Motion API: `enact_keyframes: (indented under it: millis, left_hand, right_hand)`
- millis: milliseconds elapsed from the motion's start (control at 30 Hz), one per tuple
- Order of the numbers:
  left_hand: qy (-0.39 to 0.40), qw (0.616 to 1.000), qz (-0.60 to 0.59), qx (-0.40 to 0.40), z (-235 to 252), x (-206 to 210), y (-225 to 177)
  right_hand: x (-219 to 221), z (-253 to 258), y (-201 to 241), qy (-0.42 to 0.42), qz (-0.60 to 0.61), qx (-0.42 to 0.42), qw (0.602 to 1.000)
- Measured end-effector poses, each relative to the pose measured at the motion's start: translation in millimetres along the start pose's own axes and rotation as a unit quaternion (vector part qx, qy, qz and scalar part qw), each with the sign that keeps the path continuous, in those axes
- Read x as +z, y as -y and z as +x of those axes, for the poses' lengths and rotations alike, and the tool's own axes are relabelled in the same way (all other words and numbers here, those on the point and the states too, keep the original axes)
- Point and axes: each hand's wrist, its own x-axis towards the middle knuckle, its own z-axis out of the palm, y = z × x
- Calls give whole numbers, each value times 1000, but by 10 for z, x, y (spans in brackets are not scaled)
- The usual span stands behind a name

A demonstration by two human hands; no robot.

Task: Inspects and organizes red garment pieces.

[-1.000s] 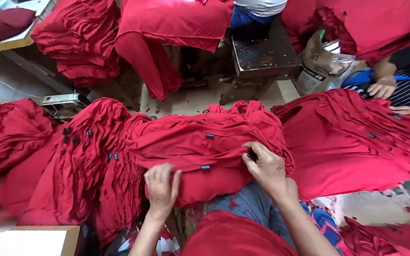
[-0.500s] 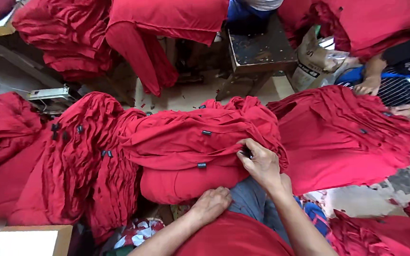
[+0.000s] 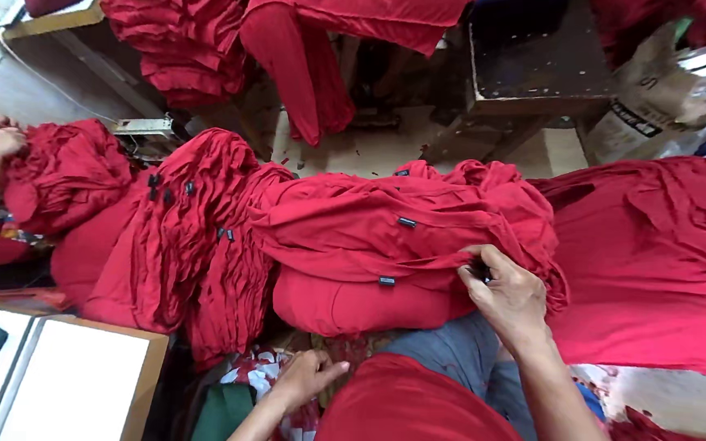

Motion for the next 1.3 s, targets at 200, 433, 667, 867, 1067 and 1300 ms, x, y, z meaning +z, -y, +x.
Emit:
enact_keyframes:
  millis: [200,433,667,867,1067,1300]
  left_hand:
    - [-366,847,28,385,166,217,-355]
    - [-103,912,154,366,799,438,-279]
    - [-114,929,165,311,465,437,-146]
    - [-212,879,65,422,692,615,65]
    - [-89,911,195,352,941,580,-136]
    - [-228,895,119,365,605,806,579]
  right_hand:
    - [-2,-6,-12,1,-4,-2,1000]
    - [-12,-4,-1,15,-3,1,1000]
    - [-15,0,-19,16,7,-7,1000]
    - [-1,0,-11,17,-9,0,1000]
    - [-16,-4,-44,22,-15,-14,1000]
    - [-21,-2,-12,28,-22,-13,999]
